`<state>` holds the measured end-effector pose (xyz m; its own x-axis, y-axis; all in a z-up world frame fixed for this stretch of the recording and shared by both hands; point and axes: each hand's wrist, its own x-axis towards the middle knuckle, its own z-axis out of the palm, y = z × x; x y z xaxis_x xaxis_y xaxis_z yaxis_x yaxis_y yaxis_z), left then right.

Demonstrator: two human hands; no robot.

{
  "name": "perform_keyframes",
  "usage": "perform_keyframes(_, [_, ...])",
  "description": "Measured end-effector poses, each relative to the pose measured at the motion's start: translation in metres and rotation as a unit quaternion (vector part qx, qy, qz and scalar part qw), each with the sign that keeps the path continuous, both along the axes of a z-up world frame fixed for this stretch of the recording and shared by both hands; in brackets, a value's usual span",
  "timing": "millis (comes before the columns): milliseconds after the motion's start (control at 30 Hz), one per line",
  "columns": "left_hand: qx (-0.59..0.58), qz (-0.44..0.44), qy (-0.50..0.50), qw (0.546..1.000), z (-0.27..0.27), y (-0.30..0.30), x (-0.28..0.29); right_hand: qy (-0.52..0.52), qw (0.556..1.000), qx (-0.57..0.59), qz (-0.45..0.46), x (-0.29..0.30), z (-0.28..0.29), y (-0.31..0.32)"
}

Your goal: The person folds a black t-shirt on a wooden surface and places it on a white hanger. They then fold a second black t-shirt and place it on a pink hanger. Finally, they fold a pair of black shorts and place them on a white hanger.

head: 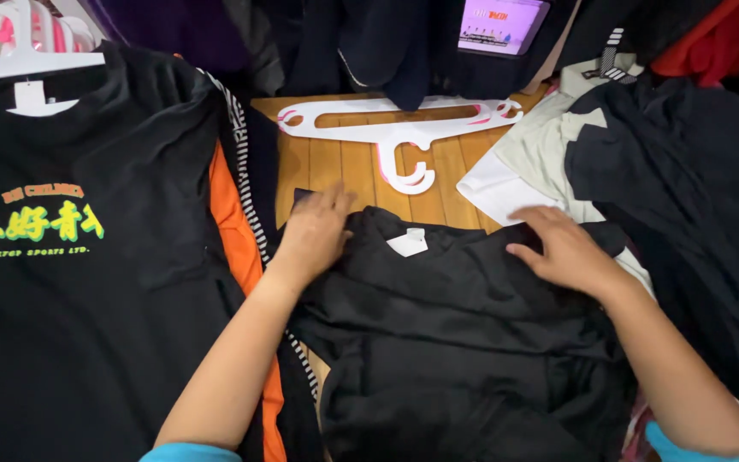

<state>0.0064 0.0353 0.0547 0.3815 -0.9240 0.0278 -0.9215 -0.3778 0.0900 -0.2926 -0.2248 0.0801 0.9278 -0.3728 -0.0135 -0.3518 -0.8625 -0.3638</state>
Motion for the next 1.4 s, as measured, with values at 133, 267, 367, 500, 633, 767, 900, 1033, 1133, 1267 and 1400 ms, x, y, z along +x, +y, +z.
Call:
perform_keyframes(133, [0.054, 0.022, 0.092, 0.994, -0.026, -0.001, 0.022, 0.040, 0.998, -0.046, 0.017, 0.013, -0.049, -0.027])
perform_keyframes(267, [0.076, 0.009, 0.058, 0.995, -0.029, -0.014, 0.034, 0.085, 0.996, -0.012, -0.005, 0.011, -0.042, -0.028])
perform_keyframes(367, [0.090, 0.036, 0.088, 0.991, -0.032, -0.014, 0.056, 0.093, 0.994, 0.048, -0.039, -0.003, -0.041, -0.047])
perform_keyframes(500, [0.023, 0.143, -0.014, 0.989, -0.002, 0.009, 0.087, 0.035, 0.996, 0.026, -0.075, -0.017, -0.020, -0.087])
perform_keyframes(633, [-0.027, 0.189, -0.290, 0.938, -0.041, -0.007, 0.105, 0.144, 0.968, -0.179, -0.102, 0.010, -0.015, -0.106])
perform_keyframes(767, [-0.232, 0.020, -0.315, 0.920, -0.060, -0.057, 0.070, 0.073, 0.972, -0.218, -0.048, 0.076, -0.031, -0.071])
perform_keyframes(900, [0.017, -0.051, -0.003, 0.999, -0.035, -0.069, 0.023, 0.058, 0.995, -0.078, 0.027, 0.137, -0.030, -0.023])
perform_keyframes(1033, [0.121, -0.060, 0.016, 0.991, -0.043, -0.064, 0.030, 0.034, 0.998, -0.046, -0.004, 0.183, -0.061, -0.035])
perform_keyframes(1133, [0.129, -0.027, 0.146, 0.980, -0.029, -0.051, 0.025, 0.032, 0.997, -0.077, -0.009, 0.200, -0.056, -0.040])
perform_keyframes(1267, [0.005, -0.003, 0.096, 0.995, -0.025, -0.059, 0.025, -0.052, 0.998, -0.014, 0.017, 0.203, -0.047, -0.018])
perform_keyframes(1400, [-0.016, 0.010, 0.040, 0.999, -0.036, -0.063, 0.033, -0.097, 0.992, 0.053, 0.058, 0.197, -0.062, -0.014])
